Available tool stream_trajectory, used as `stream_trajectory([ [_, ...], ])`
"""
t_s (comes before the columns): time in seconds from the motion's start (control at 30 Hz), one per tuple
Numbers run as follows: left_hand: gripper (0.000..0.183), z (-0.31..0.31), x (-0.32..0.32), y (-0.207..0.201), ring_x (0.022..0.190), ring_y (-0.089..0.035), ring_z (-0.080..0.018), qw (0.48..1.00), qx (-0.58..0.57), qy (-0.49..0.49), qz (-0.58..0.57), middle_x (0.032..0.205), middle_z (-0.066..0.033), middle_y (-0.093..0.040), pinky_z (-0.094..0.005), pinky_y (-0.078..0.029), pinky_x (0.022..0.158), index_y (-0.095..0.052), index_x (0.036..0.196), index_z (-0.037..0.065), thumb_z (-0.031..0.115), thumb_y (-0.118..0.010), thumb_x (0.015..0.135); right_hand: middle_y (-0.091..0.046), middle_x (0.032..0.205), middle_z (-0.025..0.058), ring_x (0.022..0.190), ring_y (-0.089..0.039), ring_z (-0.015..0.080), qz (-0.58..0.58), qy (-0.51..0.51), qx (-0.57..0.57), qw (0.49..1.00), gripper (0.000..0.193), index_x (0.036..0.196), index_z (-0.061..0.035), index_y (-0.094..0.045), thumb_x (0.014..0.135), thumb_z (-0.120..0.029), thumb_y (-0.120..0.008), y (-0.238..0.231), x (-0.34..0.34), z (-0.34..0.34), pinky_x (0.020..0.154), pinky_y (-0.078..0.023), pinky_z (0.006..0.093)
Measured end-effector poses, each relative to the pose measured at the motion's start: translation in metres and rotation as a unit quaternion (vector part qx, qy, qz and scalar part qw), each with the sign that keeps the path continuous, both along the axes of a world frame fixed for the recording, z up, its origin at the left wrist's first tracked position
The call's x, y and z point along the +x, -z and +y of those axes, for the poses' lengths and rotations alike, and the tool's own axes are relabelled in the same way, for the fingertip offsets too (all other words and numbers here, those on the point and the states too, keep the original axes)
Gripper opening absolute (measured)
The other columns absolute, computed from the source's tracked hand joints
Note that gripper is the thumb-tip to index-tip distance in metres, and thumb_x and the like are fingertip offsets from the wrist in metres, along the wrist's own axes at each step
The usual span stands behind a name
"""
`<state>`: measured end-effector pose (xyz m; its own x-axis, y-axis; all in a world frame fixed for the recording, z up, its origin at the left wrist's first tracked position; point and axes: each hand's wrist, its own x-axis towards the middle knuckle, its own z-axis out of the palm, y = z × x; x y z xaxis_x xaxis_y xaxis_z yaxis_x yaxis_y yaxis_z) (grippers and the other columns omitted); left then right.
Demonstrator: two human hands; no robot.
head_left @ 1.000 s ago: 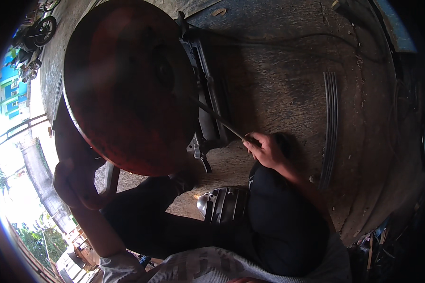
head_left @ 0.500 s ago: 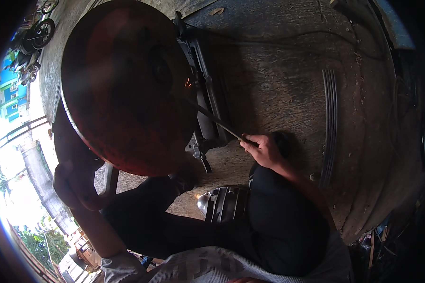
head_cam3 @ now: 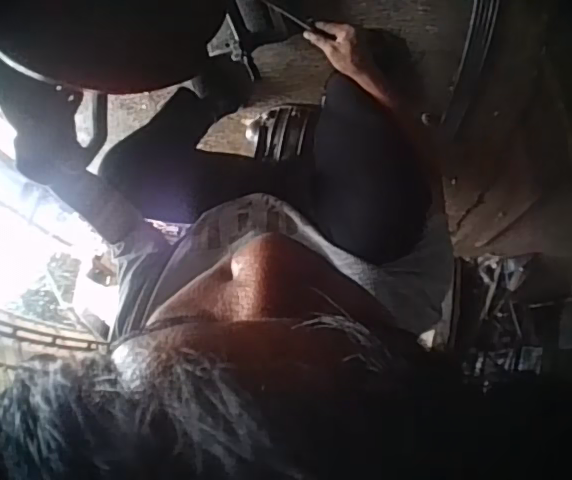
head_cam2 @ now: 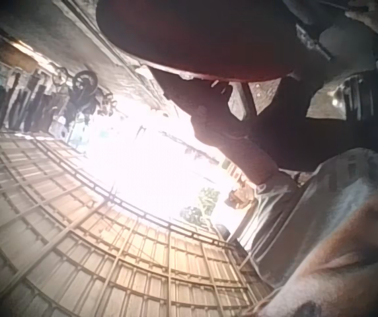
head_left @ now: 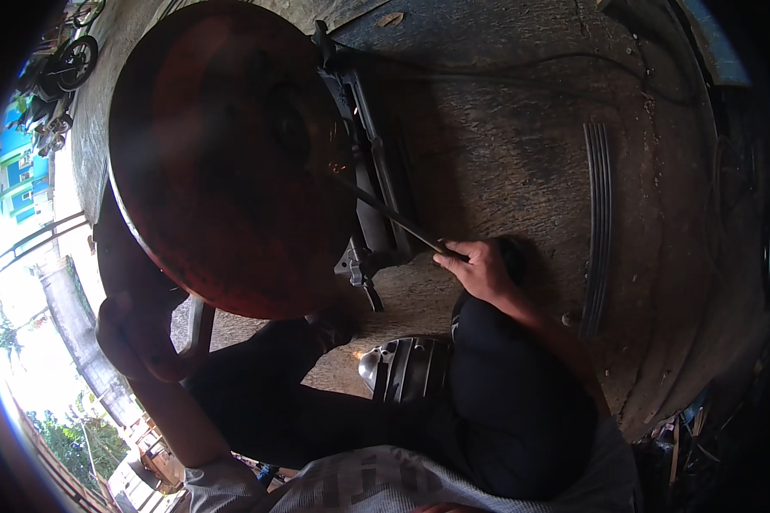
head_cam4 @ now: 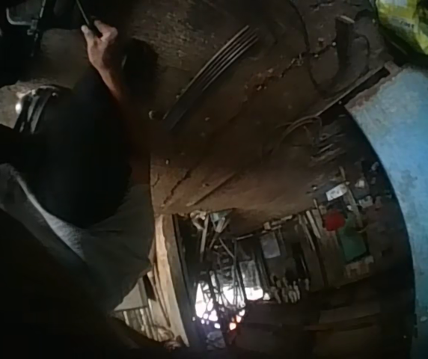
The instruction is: Measuring and cutting thin metal rods using a circular chop saw.
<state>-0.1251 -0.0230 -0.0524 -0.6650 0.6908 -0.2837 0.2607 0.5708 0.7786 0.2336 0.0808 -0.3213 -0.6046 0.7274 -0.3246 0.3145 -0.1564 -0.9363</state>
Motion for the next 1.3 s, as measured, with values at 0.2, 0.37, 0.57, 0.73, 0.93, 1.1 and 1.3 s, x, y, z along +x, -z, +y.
stream_trajectory([
  [0.2,0.054,0.001,0.004,0.000,0.065,-0.054,-0.0201,1.000,0.008,-0.005,-0.008,0.098,-0.0165,-0.057,-0.0287,-0.043,0.055,-0.045,0.116,-0.009,0.030,-0.053,0.079,-0.067,0.072,0.0105,0.066,-0.060,0.0086,-0.017,-0.014,-0.014,1.000,0.019,0.090,0.0034,-0.067,0.085,-0.015,-0.066,-0.002,0.001,0.003,0.059,-0.047,0.0246],
  [0.37,0.054,0.004,0.007,0.001,0.066,-0.054,-0.0203,1.000,0.017,-0.008,-0.015,0.098,-0.0166,-0.057,-0.0290,-0.044,0.056,-0.045,0.116,-0.009,0.030,-0.053,0.079,-0.062,0.064,0.0071,0.057,-0.056,0.0086,0.018,-0.028,-0.039,0.999,0.020,0.090,0.0025,-0.066,0.089,-0.017,-0.061,0.002,0.002,0.003,0.052,-0.044,0.0255],
  [0.57,0.054,0.005,0.009,-0.001,0.066,-0.054,-0.0207,0.999,0.027,-0.014,-0.022,0.098,-0.0167,-0.057,-0.0293,-0.044,0.056,-0.045,0.116,-0.009,0.030,-0.053,0.079,-0.057,0.057,0.0040,0.050,-0.051,0.0089,0.050,-0.056,-0.047,0.996,0.024,0.088,0.0006,-0.064,0.093,-0.021,-0.054,0.005,0.001,0.006,0.047,-0.040,0.0267],
  [0.73,0.054,0.007,0.014,0.000,0.067,-0.054,-0.0210,0.999,0.035,-0.019,-0.028,0.099,-0.0168,-0.057,-0.0296,-0.044,0.057,-0.045,0.116,-0.009,0.030,-0.053,0.079,-0.056,0.057,0.0040,0.049,-0.050,0.0098,0.042,-0.060,-0.055,0.996,0.025,0.085,0.0001,-0.063,0.094,-0.021,-0.053,0.001,0.000,0.008,0.047,-0.039,0.0270],
  [0.93,0.054,0.008,0.014,0.000,0.067,-0.055,-0.0213,0.998,0.045,-0.025,-0.036,0.099,-0.0169,-0.057,-0.0300,-0.044,0.058,-0.045,0.117,-0.009,0.030,-0.052,0.079,-0.058,0.059,0.0054,0.053,-0.052,0.0080,0.018,-0.064,-0.061,0.996,0.021,0.082,0.0022,-0.063,0.090,-0.017,-0.059,-0.004,-0.001,0.008,0.050,-0.041,0.0256],
  [1.1,0.054,0.009,0.014,0.000,0.068,-0.055,-0.0216,0.997,0.054,-0.030,-0.043,0.099,-0.0170,-0.057,-0.0303,-0.044,0.058,-0.045,0.117,-0.009,0.030,-0.052,0.079,-0.064,0.065,0.0121,0.058,-0.060,0.0105,0.008,-0.028,0.021,0.999,0.021,0.086,0.0053,-0.065,0.084,-0.016,-0.066,0.000,-0.001,0.004,0.052,-0.046,0.0258],
  [1.3,0.055,0.007,0.013,-0.002,0.069,-0.055,-0.0219,0.996,0.063,-0.036,-0.051,0.099,-0.0171,-0.057,-0.0306,-0.044,0.059,-0.045,0.117,-0.009,0.030,-0.052,0.079,-0.067,0.077,0.0195,0.067,-0.068,0.0249,-0.011,-0.025,0.030,0.999,0.027,0.092,0.0069,-0.066,0.081,-0.017,-0.069,-0.003,-0.002,0.006,0.056,-0.051,0.0289],
])
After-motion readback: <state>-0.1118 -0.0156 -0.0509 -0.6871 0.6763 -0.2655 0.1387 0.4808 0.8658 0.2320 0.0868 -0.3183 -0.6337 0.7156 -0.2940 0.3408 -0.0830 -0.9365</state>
